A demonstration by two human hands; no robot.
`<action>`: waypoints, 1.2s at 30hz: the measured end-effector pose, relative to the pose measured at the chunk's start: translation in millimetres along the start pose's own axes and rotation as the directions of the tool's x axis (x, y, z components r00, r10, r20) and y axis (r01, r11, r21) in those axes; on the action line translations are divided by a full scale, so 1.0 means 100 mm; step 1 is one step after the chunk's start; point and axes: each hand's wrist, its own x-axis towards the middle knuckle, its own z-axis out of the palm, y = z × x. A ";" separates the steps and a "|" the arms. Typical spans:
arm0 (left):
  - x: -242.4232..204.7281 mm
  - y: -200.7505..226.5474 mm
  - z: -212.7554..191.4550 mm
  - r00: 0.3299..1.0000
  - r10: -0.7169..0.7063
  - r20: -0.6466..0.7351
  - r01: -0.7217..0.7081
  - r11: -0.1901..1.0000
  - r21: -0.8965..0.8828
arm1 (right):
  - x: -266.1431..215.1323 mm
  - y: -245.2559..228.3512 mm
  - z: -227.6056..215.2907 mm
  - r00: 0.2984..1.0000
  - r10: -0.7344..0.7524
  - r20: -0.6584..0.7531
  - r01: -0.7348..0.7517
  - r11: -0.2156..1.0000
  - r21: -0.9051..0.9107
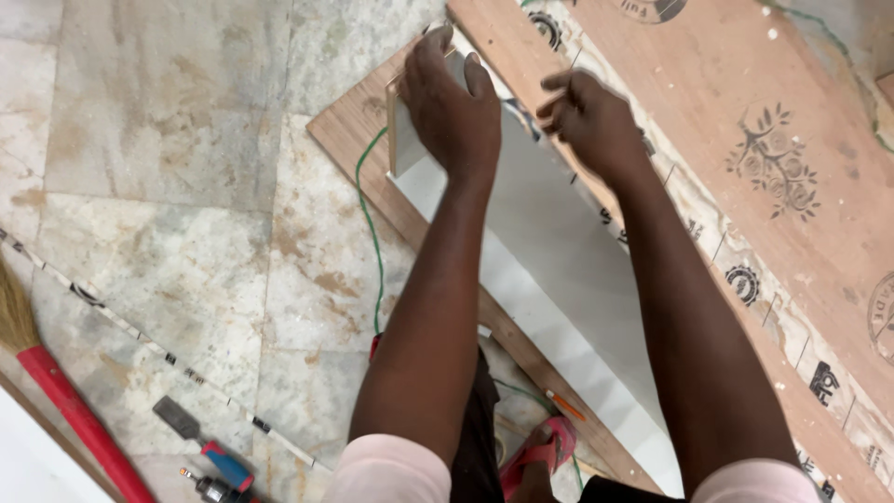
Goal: The person sits on the floor and applies a white adhesive edge banding strip to the edge of a wooden cabinet frame. They peel the backing off the strip, align it with the edge, and press it down firmly with their fingers to ensure adhesion.
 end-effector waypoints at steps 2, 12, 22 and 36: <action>0.17 -0.01 -0.04 0.959 0.281 -0.043 -0.269 0.946 0.180 | -0.28 -0.11 0.01 0.993 -0.102 -0.054 0.091 0.982 -0.168; 0.89 -0.56 0.04 0.907 0.200 0.370 -0.318 0.901 0.294 | -1.06 -0.03 0.49 0.974 -0.227 0.023 0.181 0.705 -0.686; 0.51 -0.58 -0.33 0.464 0.619 0.634 -0.847 0.519 0.113 | -2.18 0.17 0.59 0.974 -0.116 -0.196 -0.081 0.629 -0.773; -1.31 0.34 -0.01 -0.256 0.516 0.817 -0.828 0.319 -0.461 | -3.74 0.69 0.19 0.881 0.055 -0.471 -0.392 0.644 -0.658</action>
